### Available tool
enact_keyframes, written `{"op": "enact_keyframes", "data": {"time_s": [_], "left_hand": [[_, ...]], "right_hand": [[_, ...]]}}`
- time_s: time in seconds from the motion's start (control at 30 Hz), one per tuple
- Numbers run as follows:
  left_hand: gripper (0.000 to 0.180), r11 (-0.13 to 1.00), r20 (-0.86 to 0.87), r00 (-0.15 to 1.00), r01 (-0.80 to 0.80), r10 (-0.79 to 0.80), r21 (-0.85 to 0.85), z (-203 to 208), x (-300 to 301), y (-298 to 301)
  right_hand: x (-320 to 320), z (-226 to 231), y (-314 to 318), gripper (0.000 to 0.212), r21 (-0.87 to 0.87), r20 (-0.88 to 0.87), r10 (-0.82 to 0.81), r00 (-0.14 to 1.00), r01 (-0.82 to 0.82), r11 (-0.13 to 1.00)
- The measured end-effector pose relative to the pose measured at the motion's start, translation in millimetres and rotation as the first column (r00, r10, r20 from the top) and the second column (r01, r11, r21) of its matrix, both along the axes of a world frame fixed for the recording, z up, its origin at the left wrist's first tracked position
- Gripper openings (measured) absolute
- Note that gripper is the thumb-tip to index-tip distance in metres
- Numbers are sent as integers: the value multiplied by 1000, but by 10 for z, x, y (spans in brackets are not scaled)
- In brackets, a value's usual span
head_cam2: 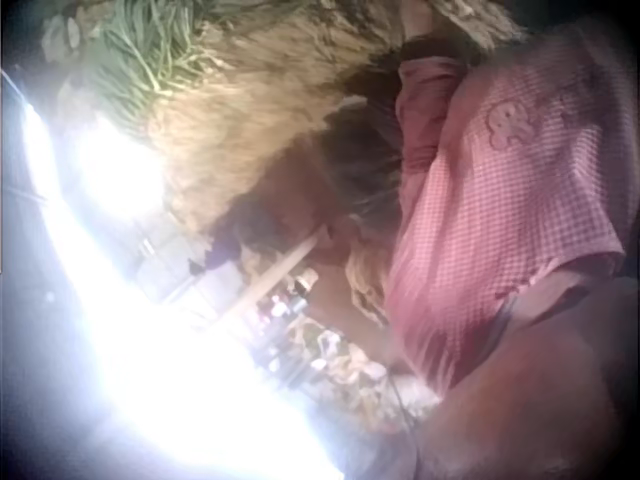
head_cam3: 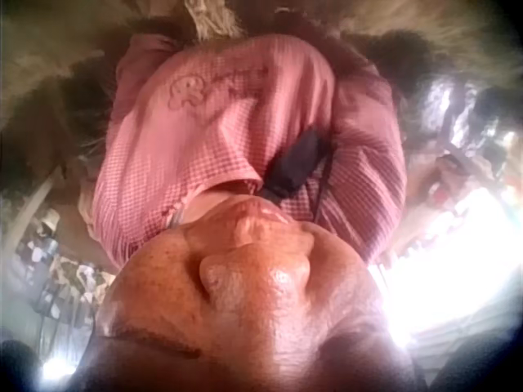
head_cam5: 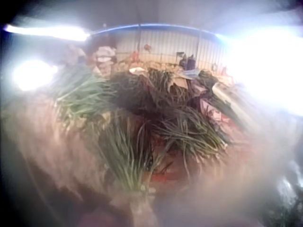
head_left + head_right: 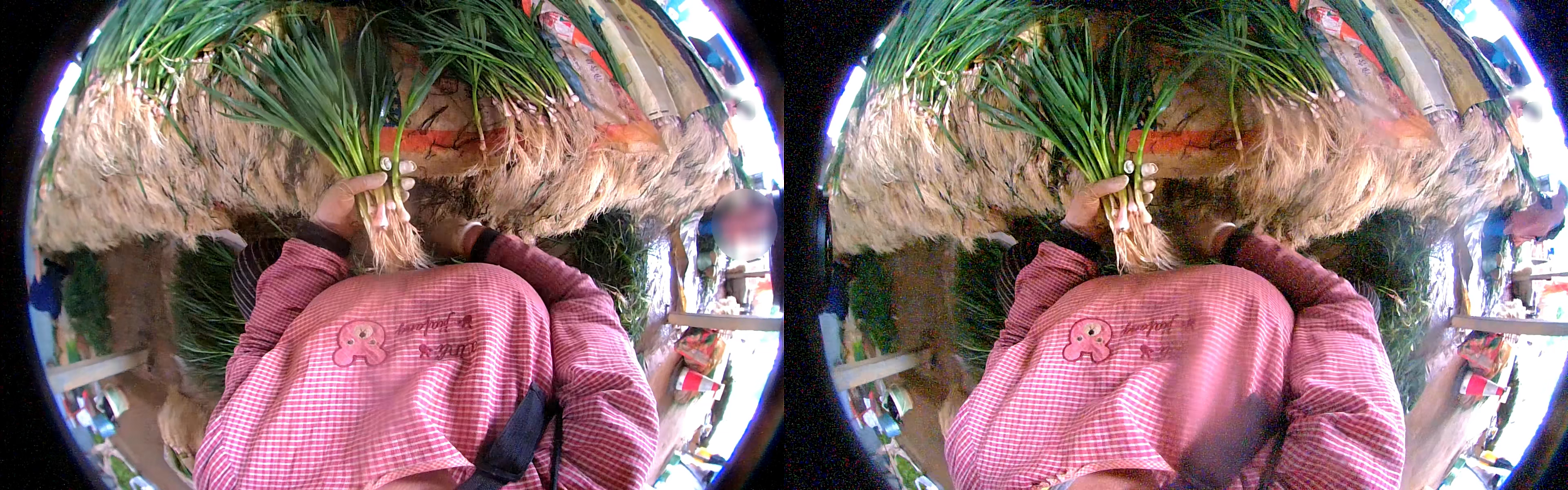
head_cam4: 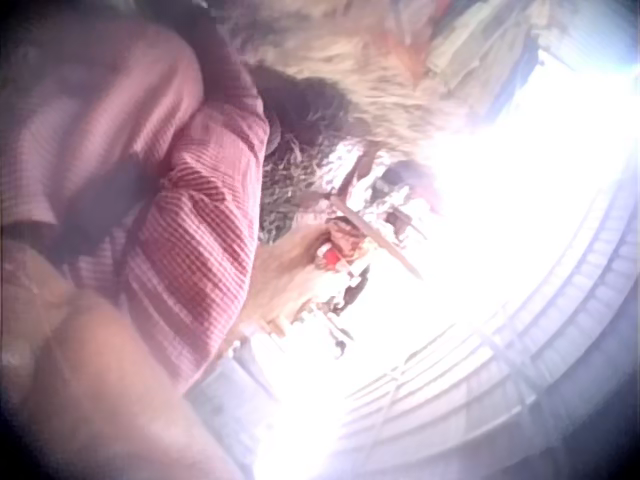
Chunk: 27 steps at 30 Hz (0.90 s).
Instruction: The person picks up a bunch of green onions from a large pile, removes the dry outer layers and dirt by hand, and then places the cleaned bunch back onto the pile.
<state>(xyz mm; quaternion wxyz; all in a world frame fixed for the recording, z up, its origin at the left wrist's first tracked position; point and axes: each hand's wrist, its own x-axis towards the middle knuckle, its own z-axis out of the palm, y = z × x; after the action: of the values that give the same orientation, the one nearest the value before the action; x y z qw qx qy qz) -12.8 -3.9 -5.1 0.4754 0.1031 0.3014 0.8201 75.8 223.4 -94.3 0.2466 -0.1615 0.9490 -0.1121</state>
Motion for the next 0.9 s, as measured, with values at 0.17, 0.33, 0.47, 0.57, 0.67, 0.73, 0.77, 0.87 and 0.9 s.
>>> {"op": "enact_keyframes", "data": {"time_s": [0.17,0.33,0.47,0.57,0.67,0.73,0.77,0.87,0.9], "left_hand": [[32,992,80,994,84,-76,-97,-368,-59,-44],[40,979,-83,997,24,-7,200,44,41,-78],[41,968,-177,952,-245,251,55,29,-77,-35],[26,952,-338,935,-195,107,-237,-116,-121,-47],[20,926,-255,967,-72,-27,-371,2,-9,-27],[25,909,-269,962,-70,-47,-410,-35,-5,-64],[27,888,-318,948,-155,11,-432,-75,23,-22],[31,838,-413,911,-227,2,-496,-227,-1,12],[32,825,-436,900,-223,-31,-519,-299,-36,4]], "right_hand": [[-149,753,385,20,351,-81,-54,995,79,933],[-690,940,961,10,207,-481,-476,736,623,754],[-744,525,897,21,227,-606,-179,775,384,895],[-425,885,144,38,-97,-413,-364,835,357,929],[-180,1073,-244,36,-220,-442,-267,857,185,958],[-220,1204,-230,35,-159,-429,-267,863,219,963],[-330,1167,-94,35,-205,-492,-331,805,262,943],[-497,1007,30,43,-661,-116,-442,890,263,703],[-537,952,-6,44,-756,89,-399,912,323,569]]}}
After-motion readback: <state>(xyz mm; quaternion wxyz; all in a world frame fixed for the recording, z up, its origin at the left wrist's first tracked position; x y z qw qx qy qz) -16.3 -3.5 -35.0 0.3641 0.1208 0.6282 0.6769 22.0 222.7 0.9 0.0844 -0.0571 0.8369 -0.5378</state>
